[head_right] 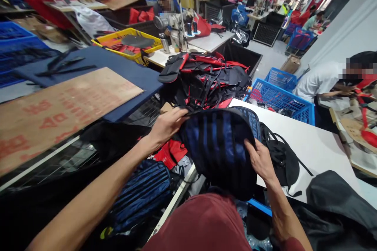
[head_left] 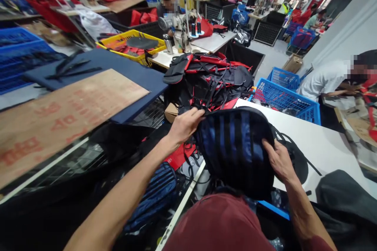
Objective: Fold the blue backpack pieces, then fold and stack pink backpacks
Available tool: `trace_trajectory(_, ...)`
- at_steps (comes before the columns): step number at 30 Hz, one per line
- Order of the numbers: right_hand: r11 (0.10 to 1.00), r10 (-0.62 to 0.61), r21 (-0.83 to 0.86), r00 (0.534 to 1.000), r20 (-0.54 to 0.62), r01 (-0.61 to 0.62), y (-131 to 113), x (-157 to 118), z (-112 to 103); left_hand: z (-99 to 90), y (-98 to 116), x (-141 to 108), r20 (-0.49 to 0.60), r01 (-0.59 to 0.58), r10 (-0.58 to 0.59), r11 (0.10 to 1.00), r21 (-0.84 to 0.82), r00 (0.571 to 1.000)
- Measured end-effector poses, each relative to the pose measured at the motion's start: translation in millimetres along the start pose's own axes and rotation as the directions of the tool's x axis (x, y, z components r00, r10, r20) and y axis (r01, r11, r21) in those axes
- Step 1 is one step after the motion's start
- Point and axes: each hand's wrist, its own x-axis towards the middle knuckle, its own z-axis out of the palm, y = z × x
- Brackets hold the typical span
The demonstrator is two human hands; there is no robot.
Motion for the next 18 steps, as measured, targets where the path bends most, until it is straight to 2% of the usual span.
trace_trajectory(2,0.999,0.054,0.012,0.996,-0.073,-0.053,3.7,12.8,-10.3,21.0,3.9,41.0,-0.046,-0.040,0.051,0.975,0.220,0.998)
trace_trajectory(4,0.996,0.091,0.001,0.984,-0.152,-0.092,17.4,34.7,-24.5,34.8,16.1,68.6,-0.095,-0.048,0.083,0.946,0.322,0.992)
trace_trajectory(6,0.993,0.099,-0.044,0.967,-0.234,-0.112,41.5,66.7,-41.3,42.5,27.0,78.3,-0.141,-0.079,0.127,0.948,0.308,0.982)
trace_trajectory(8,0.985,0.095,-0.111,0.950,-0.298,-0.133,72.9,106.0,-56.6,48.4,25.7,69.5,-0.181,-0.085,0.125,0.973,0.215,0.976)
trace_trajectory(9,0.979,0.095,-0.145,0.946,-0.309,-0.145,89.9,126.3,-62.1,52.4,18.8,58.6,-0.192,-0.048,0.078,0.987,0.154,0.978)
trace_trajectory(11,0.957,0.105,-0.233,0.957,-0.271,-0.171,122.8,162.7,-66.0,64.6,-5.4,24.2,-0.166,0.116,-0.110,0.993,0.028,0.980)
trace_trajectory(12,0.938,0.096,-0.299,0.961,-0.261,-0.175,137.4,176.6,-63.4,73.0,-20.6,0.8,-0.126,0.233,-0.235,0.972,-0.034,0.964)
trace_trajectory(13,0.917,0.071,-0.363,0.964,-0.258,-0.165,150.1,186.5,-57.1,82.8,-36.0,-26.4,-0.068,0.356,-0.362,0.931,-0.086,0.930)
trace_trajectory(14,0.896,0.037,-0.418,0.964,-0.262,-0.147,160.7,192.1,-46.9,93.6,-50.5,-56.9,0.004,0.473,-0.477,0.870,-0.142,0.879)
trace_trajectory(16,0.875,-0.047,-0.480,0.973,-0.227,-0.069,176.2,190.0,-14.3,115.8,-72.7,-124.9,0.107,0.682,-0.679,0.693,-0.233,0.727)
trace_trajectory(18,0.874,-0.115,-0.480,0.992,-0.049,0.078,187.6,172.6,30.8,135.1,-82.6,-195.3,0.213,0.810,-0.786,0.532,-0.246,0.581)
